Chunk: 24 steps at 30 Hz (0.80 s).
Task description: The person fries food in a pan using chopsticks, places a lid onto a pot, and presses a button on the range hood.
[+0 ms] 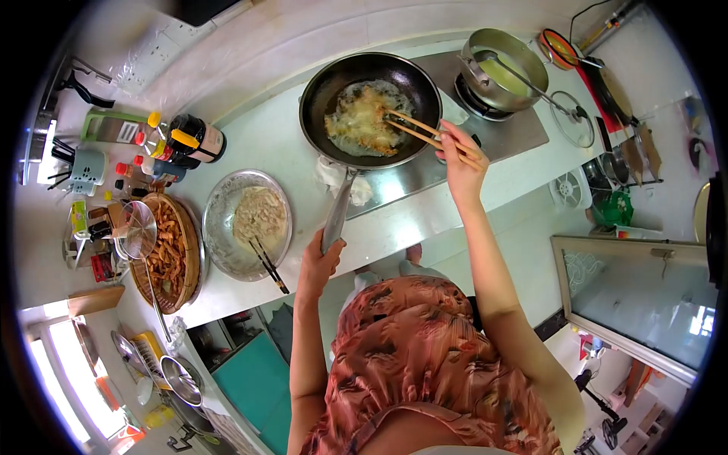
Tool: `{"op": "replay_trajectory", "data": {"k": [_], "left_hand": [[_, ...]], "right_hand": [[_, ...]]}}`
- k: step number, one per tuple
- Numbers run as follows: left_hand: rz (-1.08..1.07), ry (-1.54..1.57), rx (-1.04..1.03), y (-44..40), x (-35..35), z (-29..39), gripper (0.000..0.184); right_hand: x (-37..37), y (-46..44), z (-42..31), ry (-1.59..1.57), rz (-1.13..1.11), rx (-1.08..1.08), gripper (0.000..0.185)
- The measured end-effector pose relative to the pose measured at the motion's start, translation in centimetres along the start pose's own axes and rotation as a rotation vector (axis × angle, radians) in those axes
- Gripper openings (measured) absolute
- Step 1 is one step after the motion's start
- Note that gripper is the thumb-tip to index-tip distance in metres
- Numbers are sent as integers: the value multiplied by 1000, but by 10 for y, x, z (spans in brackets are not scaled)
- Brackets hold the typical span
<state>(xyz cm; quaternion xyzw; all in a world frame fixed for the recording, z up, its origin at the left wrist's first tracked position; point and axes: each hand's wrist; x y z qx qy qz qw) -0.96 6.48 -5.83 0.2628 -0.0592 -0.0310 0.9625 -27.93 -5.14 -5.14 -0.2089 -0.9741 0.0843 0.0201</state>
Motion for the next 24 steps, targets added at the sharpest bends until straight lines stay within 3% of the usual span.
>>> {"op": "replay_trajectory", "data": {"k": [4, 7, 14, 17, 24], "left_hand": [[13, -8, -6, -1, 0, -2, 25], [19, 0, -7, -1, -1, -1, 25], [27, 29, -6, -1, -3, -1, 21], [31, 52, -23, -1, -2, -3, 19], [-4, 82, -14, -4, 0, -6, 21]], "right_hand": [[9, -15, -4, 158, 72, 58, 21], [3, -35, 11, 255, 66, 274, 20], [-31, -39, 31, 169, -145, 250, 14], [-21, -27, -8, 186, -82, 198, 16], [7, -7, -40, 249, -209, 34, 17]]}}
Point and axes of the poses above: each hand's wrist, its own y-axis away from the middle knuckle, its own x-axis out of the back of the hand, z = x × y, and after that the axes turned 2 degrees about -x, right-handed
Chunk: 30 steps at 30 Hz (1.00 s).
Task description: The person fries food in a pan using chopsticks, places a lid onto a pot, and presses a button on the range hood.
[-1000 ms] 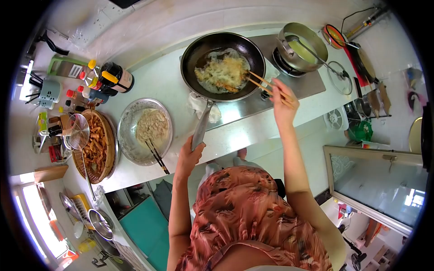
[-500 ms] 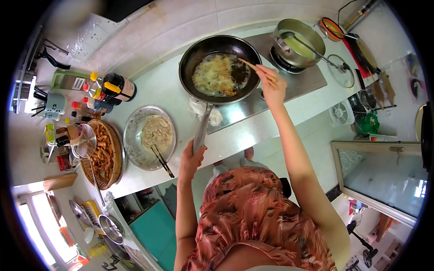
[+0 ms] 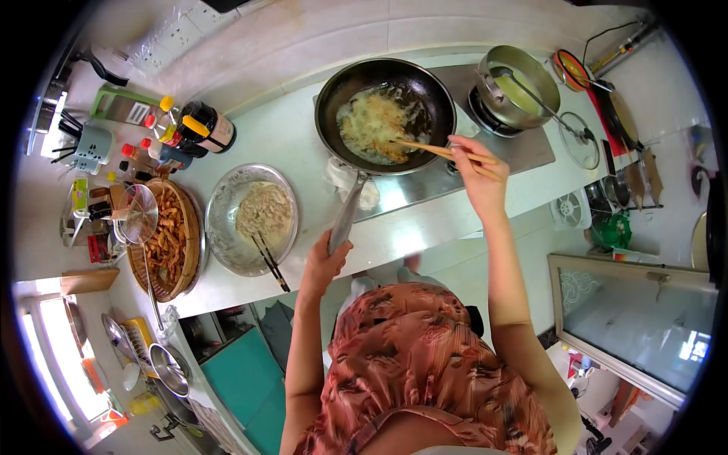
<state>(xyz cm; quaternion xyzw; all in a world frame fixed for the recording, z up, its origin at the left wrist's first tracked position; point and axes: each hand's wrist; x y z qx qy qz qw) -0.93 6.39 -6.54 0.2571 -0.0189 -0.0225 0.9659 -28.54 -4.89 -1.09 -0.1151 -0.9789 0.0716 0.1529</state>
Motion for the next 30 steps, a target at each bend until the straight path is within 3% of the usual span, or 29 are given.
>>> {"op": "replay_trajectory", "data": {"k": [2, 8, 11, 14, 20, 26, 30], "left_hand": [[9, -2, 4, 1, -1, 2, 22], [26, -129, 20, 1, 4, 4, 31], [18, -177, 38, 0, 9, 6, 35], [5, -162, 34, -2, 11, 5, 35], [-10, -137, 20, 3, 12, 8, 36], [37, -129, -21, 7, 9, 3, 41], [98, -137, -154, 11, 14, -10, 38]], "right_hand": [[-10, 0, 7, 20, -49, 12, 15], [-12, 3, 18, 112, 109, 173, 13], [-3, 20, -1, -70, 72, -30, 14], [-6, 29, -2, -79, 8, -86, 14], [-1, 30, -2, 86, 104, 45, 13], [-1, 42, -15, 5, 41, -54, 14], [-3, 43, -4, 117, -7, 23, 14]]}}
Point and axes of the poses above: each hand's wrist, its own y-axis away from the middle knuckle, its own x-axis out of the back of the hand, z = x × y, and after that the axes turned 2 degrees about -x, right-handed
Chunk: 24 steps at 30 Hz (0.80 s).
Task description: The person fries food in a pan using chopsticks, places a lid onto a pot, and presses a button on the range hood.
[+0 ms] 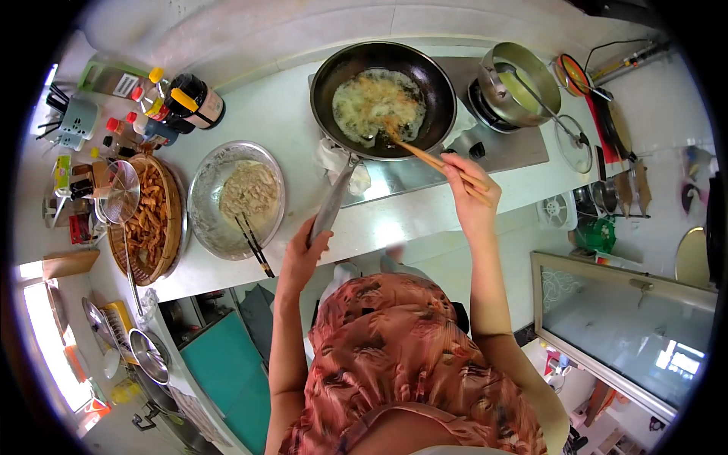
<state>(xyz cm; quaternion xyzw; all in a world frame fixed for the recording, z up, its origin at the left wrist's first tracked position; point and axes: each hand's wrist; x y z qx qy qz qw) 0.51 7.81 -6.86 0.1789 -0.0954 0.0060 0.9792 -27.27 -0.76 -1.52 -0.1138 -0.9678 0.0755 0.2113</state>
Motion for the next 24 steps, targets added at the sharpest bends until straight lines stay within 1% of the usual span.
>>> {"op": "replay_trajectory", "data": {"k": [2, 3, 5, 8, 11, 14, 17, 20, 23, 24], "left_hand": [[79, -103, -132, 4, 4, -7, 36], [121, -154, -195, 5, 5, -10, 34], [206, -191, -201, 9, 8, -12, 32], [286, -295, -228, 18, 9, 9, 32], [283, -298, -211, 21, 5, 13, 33], [274, -272, -246, 20, 1, 12, 32], [274, -233, -255, 19, -3, 9, 33], [258, -288, -213, 22, -3, 15, 34], [260, -289, -228, 22, -3, 11, 34], [260, -295, -225, 22, -3, 11, 34]], "right_hand": [[2, -1, 6, 87, -5, 102, 13], [4, -2, 8, 81, 22, 136, 13], [8, -3, 10, 64, 74, 202, 12], [17, 0, 2, 73, 80, 119, 10], [20, 0, 8, 43, 97, 61, 11], [20, -2, 15, 77, 55, 106, 15], [15, -4, 12, 15, 26, 78, 16], [1, -12, 13, -45, 52, 62, 12], [-11, -21, 32, -37, 44, 118, 12], [-16, -25, 35, -75, 81, 105, 14]]}}
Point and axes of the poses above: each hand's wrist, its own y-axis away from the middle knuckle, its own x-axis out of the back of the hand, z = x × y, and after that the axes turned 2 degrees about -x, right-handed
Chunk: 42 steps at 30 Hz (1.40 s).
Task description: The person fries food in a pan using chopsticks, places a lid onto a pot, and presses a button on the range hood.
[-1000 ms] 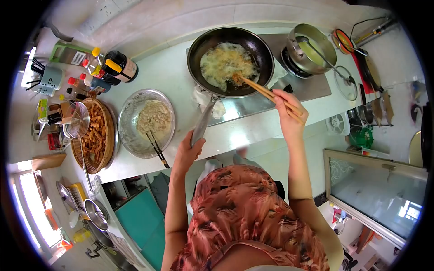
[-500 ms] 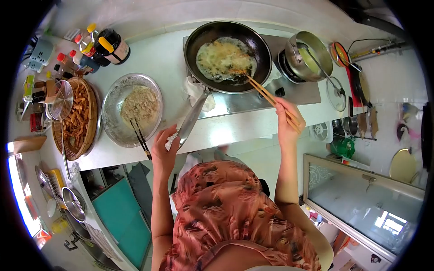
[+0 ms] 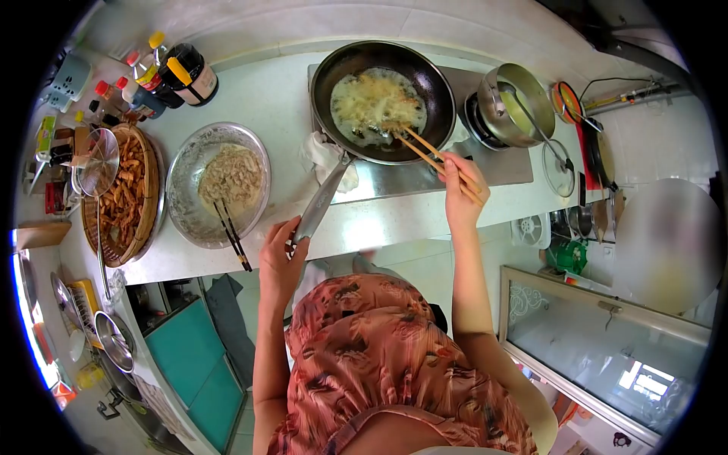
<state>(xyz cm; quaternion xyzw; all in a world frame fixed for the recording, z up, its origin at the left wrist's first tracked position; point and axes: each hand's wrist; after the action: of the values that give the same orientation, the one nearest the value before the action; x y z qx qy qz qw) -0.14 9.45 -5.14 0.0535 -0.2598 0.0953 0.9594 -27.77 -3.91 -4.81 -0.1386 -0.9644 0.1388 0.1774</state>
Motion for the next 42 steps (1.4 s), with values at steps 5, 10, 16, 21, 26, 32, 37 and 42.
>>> {"op": "replay_trajectory", "data": {"k": [5, 10, 16, 21, 26, 32, 37, 42], "left_hand": [[-20, 49, 33, 0, -1, -2, 35], [-22, 46, 42, 1, -1, -1, 36], [-53, 31, 60, -2, 0, 4, 38], [-63, 16, 51, -3, -1, 3, 39], [-81, 1, 96, -5, -3, 3, 40], [-175, 181, 238, -15, -15, -15, 41], [-108, 230, 226, -21, -10, -16, 42], [-98, 233, 185, -24, -7, -21, 43]], "right_hand": [[2, -9, 8, -233, 180, -167, 19], [32, -11, 30, -468, 321, -444, 31], [47, -7, 39, -522, 365, -467, 31], [41, -6, 20, -272, 255, -317, 26], [7, -8, -7, -192, 133, -158, 18], [-54, -16, -3, -314, -8, -87, 17], [-39, -16, -2, -248, -41, -133, 18], [-33, -22, -15, -205, -20, -104, 18]]}}
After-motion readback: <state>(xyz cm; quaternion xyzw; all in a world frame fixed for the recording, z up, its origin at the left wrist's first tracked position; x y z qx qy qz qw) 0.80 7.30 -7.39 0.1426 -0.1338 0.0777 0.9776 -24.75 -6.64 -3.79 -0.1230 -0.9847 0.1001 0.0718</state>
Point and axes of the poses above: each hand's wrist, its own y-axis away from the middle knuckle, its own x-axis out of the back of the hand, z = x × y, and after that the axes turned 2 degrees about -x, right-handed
